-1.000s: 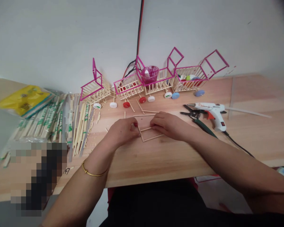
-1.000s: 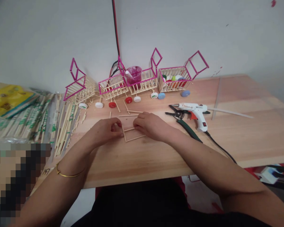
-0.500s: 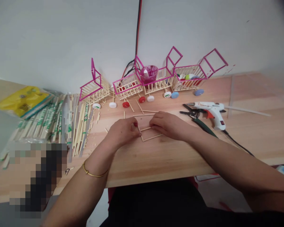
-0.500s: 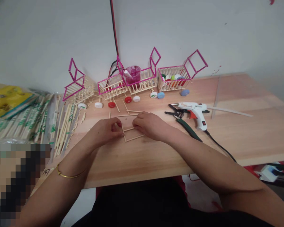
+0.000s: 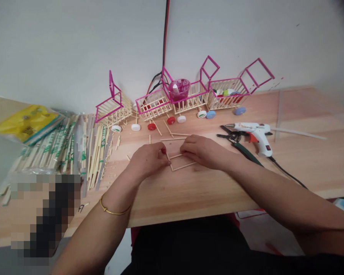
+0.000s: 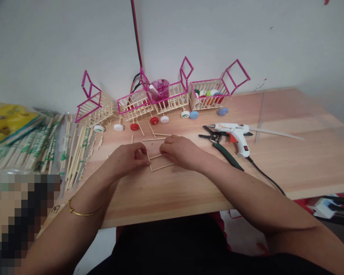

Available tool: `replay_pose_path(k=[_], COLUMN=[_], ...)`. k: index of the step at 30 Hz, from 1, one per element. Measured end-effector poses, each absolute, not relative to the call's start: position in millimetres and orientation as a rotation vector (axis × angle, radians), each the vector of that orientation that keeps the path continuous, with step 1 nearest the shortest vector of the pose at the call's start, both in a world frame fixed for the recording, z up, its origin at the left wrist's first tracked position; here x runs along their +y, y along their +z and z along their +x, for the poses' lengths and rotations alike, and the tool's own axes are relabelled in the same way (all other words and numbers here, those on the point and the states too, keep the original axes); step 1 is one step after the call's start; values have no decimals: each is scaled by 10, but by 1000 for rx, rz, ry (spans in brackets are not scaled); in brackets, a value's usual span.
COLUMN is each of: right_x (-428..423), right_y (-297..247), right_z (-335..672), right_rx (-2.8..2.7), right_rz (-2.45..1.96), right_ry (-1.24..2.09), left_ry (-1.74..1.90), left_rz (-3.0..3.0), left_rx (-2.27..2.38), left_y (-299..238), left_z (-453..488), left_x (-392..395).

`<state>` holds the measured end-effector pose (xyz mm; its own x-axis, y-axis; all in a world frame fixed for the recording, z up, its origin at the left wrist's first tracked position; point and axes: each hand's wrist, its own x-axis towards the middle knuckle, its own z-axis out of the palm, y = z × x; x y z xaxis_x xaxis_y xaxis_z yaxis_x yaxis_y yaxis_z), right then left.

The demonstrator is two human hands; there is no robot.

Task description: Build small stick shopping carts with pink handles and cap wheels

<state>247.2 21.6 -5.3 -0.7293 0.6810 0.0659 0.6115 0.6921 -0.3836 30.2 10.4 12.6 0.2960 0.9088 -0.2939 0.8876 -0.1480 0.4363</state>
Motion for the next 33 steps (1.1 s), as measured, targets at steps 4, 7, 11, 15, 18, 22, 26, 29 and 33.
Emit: replay_pose_path(k=[4, 7, 11, 15, 18, 22, 26, 29, 33], right_x=[213, 224, 263, 291, 298, 296, 268, 239, 220], right_y=[-73, -85, -23, 100, 139, 83, -13, -62, -100], right_z=[2473, 2491, 2588, 2745, 2832, 2819, 2676, 2569, 2498], right_rx=[-2672, -2647, -2537, -2365, -2377, -2452, -2482, -2500, -2525], right_rz=[-1039, -1017, -958, -1082, -1179, -1142, -1049, -990, -977], right_ry=[516, 567, 591, 527, 527, 586, 626, 644, 662], left_ry=[49, 50, 64, 76, 79, 80, 87, 80, 68], left_rz=[2033, 2021, 2016, 2016, 2006, 1998, 1996, 2001, 2021], left_rx=[1598, 1601, 1583, 1583, 1584, 1579, 1566, 1568, 1595], left_y=[146, 160, 150, 112, 97, 98, 104, 115, 131], left_z=[306, 311, 309, 295, 286, 284, 287, 290, 296], left_x=[93, 86, 94, 108, 109, 104, 105, 102, 96])
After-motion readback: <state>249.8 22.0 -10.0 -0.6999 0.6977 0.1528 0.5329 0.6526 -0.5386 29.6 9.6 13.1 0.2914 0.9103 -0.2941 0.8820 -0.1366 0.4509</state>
